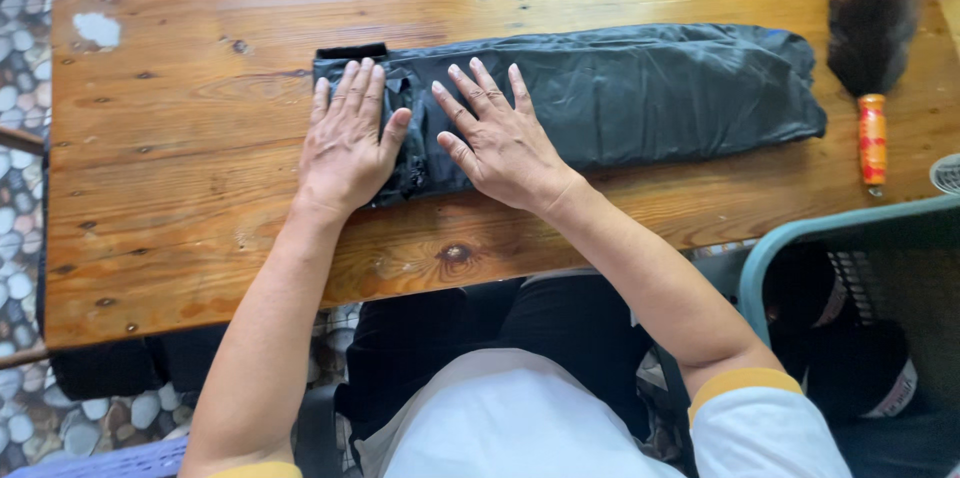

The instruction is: The person cleans a black bag with a duster, places it in a basket, then retrieves another black bag to clean and fold. They repeatedly dust and fold the bag on a wooden table, then place it in a basket.

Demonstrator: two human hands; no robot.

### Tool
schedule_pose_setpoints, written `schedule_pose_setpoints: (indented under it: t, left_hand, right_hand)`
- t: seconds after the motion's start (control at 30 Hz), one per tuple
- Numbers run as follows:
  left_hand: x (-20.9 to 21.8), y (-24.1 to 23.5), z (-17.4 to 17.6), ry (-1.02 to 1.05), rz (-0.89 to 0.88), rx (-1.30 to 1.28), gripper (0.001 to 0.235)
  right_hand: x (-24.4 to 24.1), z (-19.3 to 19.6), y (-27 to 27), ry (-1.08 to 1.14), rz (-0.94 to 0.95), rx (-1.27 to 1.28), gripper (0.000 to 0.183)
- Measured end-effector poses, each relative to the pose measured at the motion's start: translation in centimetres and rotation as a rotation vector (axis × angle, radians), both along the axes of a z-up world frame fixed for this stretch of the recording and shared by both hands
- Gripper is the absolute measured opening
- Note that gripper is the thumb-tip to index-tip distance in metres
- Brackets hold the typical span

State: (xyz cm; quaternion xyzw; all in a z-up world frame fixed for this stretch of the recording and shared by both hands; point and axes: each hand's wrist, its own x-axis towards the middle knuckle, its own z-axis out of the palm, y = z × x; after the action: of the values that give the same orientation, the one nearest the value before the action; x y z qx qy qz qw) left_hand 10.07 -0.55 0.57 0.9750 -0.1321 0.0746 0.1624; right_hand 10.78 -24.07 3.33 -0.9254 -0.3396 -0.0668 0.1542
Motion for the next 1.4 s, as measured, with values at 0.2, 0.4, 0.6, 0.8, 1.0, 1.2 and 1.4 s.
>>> schedule_pose_setpoints:
  t: [0.2,0.4,0.6,0.8,1.0,1.2,1.4]
  left_hand:
    - [0.0,0.2,-0.3,0.003,-0.007,-0.016,0.083]
    - [0.0,0.1,-0.2,-0.019,-0.018,-0.020,0.083]
    - [0.0,-0.1,0.2,0.026,-0.009,-0.020,0.086]
    - [0.0,-0.2,0.3,0.017,-0.021,-0.012,0.085]
    - [-0.1,-0.3,0.6,0.007,-0.039,0.004,0.083]
    - [0.3,-0.4,0.6,-0.085,-0.070,0.141,0.084]
    - [0.8,-1.9,1.4,0.017,-0.251,0.086,0.053]
  right_hand:
    - [2.4,-1.6,-5.9,-0.002,-0.099,-0.160,0.062]
    - [5.3,-0.3,-12.7,0.141,-0.251,-0.350,0.070]
    - [7.5,-0.9,-23.6,0.080,-0.470,-0.391,0.071]
    - [7.4,-2.2,-25.7,0.098,-0.525,-0.248,0.067]
    - [7.4,-3.3,-26.4,0.087,-0.534,-0.119,0.063]
    - [7.5,-3.1,-26.7,0.145,-0.542,-0.067,0.064]
    - [8.1,-3.2,-27.3,0.232,-0.555,0.026,0.062]
